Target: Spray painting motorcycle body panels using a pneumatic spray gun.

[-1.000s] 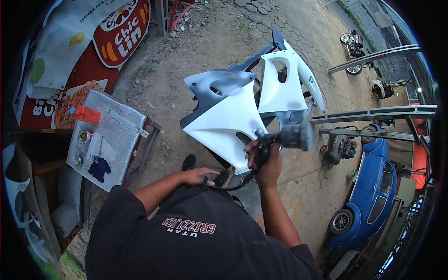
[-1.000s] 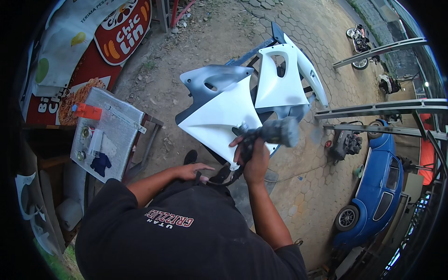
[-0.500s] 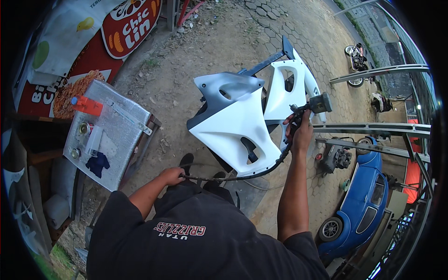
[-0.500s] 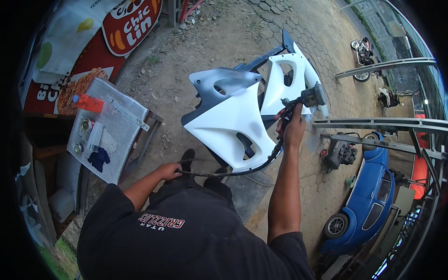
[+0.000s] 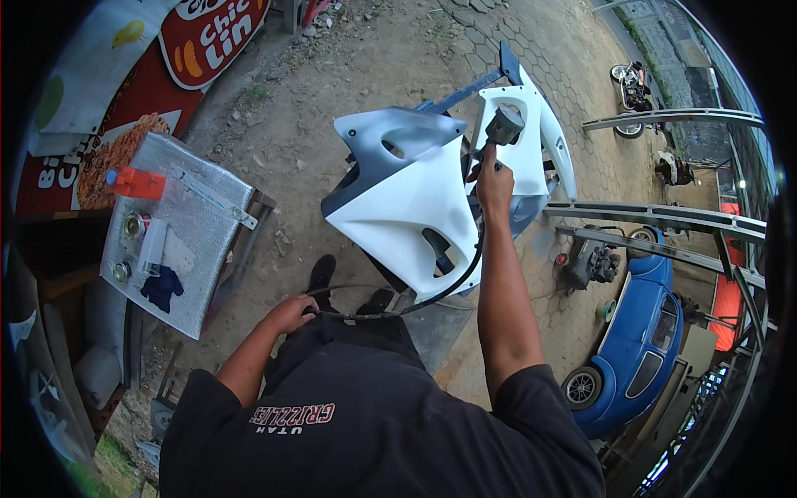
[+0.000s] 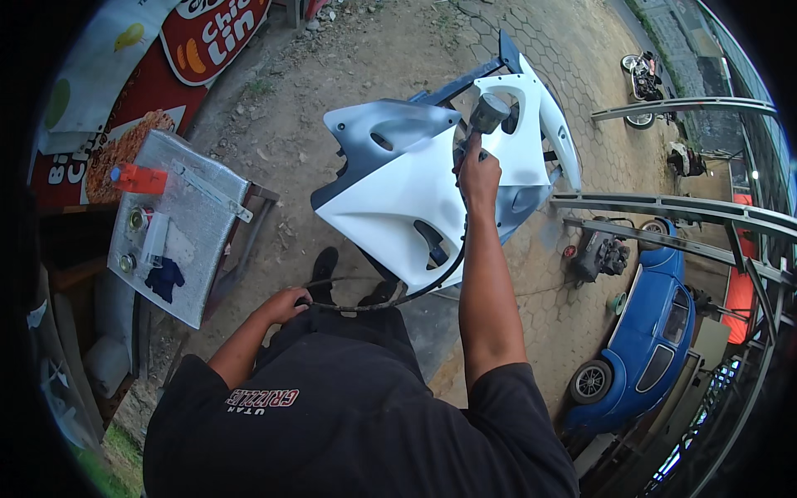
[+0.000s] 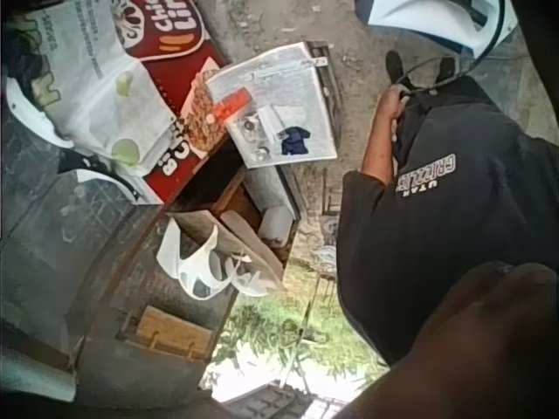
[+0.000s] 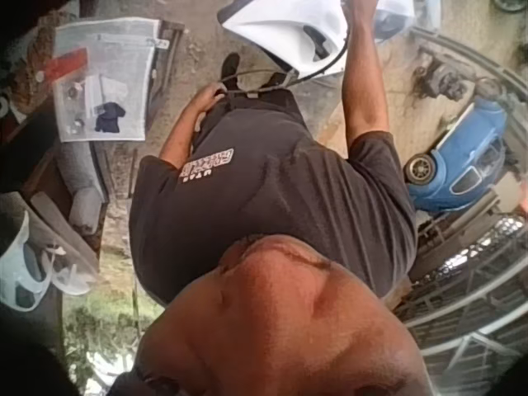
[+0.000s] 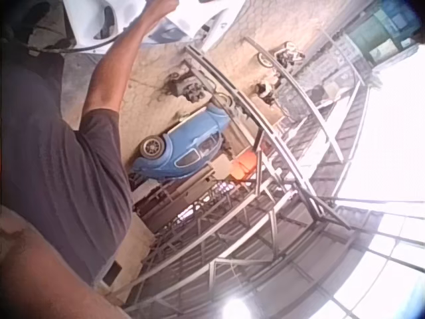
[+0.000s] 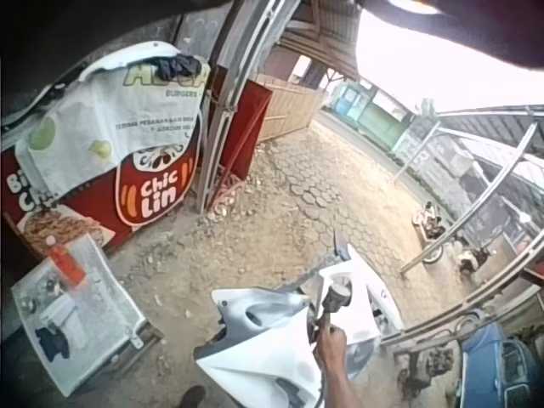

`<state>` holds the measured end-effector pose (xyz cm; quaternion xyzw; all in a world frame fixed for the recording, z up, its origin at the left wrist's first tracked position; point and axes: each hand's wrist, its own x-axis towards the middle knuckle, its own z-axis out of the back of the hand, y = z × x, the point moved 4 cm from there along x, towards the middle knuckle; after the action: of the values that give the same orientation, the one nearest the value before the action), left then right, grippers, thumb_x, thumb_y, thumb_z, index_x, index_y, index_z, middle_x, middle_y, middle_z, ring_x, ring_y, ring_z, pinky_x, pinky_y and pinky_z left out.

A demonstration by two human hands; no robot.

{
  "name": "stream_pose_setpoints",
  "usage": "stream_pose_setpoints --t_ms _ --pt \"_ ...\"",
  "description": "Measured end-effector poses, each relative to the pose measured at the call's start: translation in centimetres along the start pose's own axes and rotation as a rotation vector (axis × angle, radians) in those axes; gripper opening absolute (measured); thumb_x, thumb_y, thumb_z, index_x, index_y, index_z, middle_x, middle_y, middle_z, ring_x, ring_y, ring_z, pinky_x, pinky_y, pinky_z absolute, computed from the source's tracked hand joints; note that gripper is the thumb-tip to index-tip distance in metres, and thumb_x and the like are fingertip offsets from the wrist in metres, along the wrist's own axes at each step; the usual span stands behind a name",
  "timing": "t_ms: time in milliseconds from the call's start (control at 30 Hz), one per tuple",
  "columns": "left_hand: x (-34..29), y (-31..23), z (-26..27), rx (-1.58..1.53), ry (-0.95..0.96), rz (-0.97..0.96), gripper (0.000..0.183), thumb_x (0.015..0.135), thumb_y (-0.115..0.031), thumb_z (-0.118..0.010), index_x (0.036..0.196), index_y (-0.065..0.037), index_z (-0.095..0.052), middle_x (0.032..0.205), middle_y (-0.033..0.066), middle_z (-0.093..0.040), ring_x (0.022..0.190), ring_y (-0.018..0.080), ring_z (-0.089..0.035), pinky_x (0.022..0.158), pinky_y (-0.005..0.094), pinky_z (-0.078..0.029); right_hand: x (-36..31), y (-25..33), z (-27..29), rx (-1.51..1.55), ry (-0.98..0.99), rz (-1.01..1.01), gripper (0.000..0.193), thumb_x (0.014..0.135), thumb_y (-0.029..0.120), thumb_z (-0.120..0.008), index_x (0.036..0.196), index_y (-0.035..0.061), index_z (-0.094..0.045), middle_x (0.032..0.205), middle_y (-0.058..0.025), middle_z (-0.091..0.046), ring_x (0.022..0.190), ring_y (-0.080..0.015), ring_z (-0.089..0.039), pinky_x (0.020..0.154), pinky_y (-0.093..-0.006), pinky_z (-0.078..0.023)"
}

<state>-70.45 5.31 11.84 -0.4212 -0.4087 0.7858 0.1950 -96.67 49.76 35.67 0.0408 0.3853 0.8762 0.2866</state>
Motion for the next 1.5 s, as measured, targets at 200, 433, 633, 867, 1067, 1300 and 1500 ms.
stream_pose_setpoints --t_ms 200,433,633,867,1067,1300,1500 --pt "-0.4 0.0 0.0 -0.151 0.021 -0.007 0.03 0.098 -0.025 -0.083 0.119 -0.006 -0.074 0.118 0.0182 -0.073 0.114 0.037 -0.072 0.101 0.0448 -0.057 0.6 -1.0 -1.7 -0.112 0.076 -0.064 0.084 0.112 0.068 -0.046 0.077 -0.0036 -0.076 0.063 -0.0113 -0.072 0.051 -0.0208 -0.069 0.057 -0.0389 -0.057" --pt "-0.3 0.1 -0.3 -0.197 0.033 0.037 0.035 0.097 -0.035 -0.085 0.115 -0.006 -0.077 0.118 0.0174 -0.074 0.115 0.0356 -0.072 0.103 0.0435 -0.056 -1.5 -0.2 -3.2 -0.115 0.172 -0.068 0.083 0.111 0.069 -0.049 0.081 -0.0031 -0.076 0.062 -0.0098 -0.071 0.05 -0.0196 -0.068 0.053 -0.0376 -0.056" --pt "-0.2 0.1 -0.5 -0.232 0.009 0.06 0.035 0.096 -0.036 -0.086 0.114 -0.007 -0.078 0.117 0.0174 -0.074 0.116 0.0346 -0.072 0.103 0.0426 -0.056 -2.3 -0.3 -4.0 -0.072 0.28 -0.071 0.081 0.111 0.069 -0.05 0.078 -0.0017 -0.073 0.063 -0.011 -0.071 0.048 -0.0193 -0.065 0.051 -0.0371 -0.053" --pt "0.1 -0.4 -0.2 -0.308 0.014 0.099 0.032 0.095 -0.034 -0.088 0.111 -0.008 -0.079 0.115 0.0158 -0.074 0.114 0.0327 -0.072 0.101 0.0417 -0.056 -1.4 -0.2 -3.7 -0.105 0.239 -0.1 0.079 0.112 0.066 -0.05 0.081 -0.0025 -0.074 0.063 -0.0106 -0.072 0.049 -0.0192 -0.066 0.053 -0.0374 -0.054" --pt "0.4 0.1 -0.5 -0.311 -0.005 0.104 0.033 0.095 -0.036 -0.088 0.11 -0.008 -0.079 0.114 0.0154 -0.075 0.113 0.0317 -0.072 0.101 0.042 -0.056 -0.7 -0.3 -2.6 -0.136 0.165 -0.102 0.079 0.112 0.065 -0.049 0.086 -0.0031 -0.079 0.063 -0.0097 -0.072 0.051 -0.0198 -0.068 0.057 -0.0378 -0.057" --pt "0.6 -0.1 0.0 -0.324 0.013 0.114 0.028 0.098 -0.028 -0.086 0.113 -0.005 -0.078 0.11 0.0101 -0.076 0.105 0.0208 -0.072 0.096 0.0372 -0.056 -0.8 -0.3 -2.4 -0.145 0.135 -0.087 0.081 0.111 0.067 -0.049 0.081 -0.0024 -0.076 0.063 -0.0107 -0.072 0.051 -0.0201 -0.068 0.056 -0.0374 -0.056" --pt "0.9 -0.2 0.3 -0.336 0.018 0.123 0.027 0.097 -0.026 -0.087 0.112 -0.005 -0.078 0.108 0.0092 -0.076 0.104 0.0194 -0.072 0.095 0.0367 -0.056 -2.9 -0.4 -3.2 -0.12 0.233 -0.036 0.08 0.112 0.068 -0.049 0.08 -0.0007 -0.075 0.062 -0.0084 -0.07 0.048 -0.017 -0.063 0.051 -0.0353 -0.05"
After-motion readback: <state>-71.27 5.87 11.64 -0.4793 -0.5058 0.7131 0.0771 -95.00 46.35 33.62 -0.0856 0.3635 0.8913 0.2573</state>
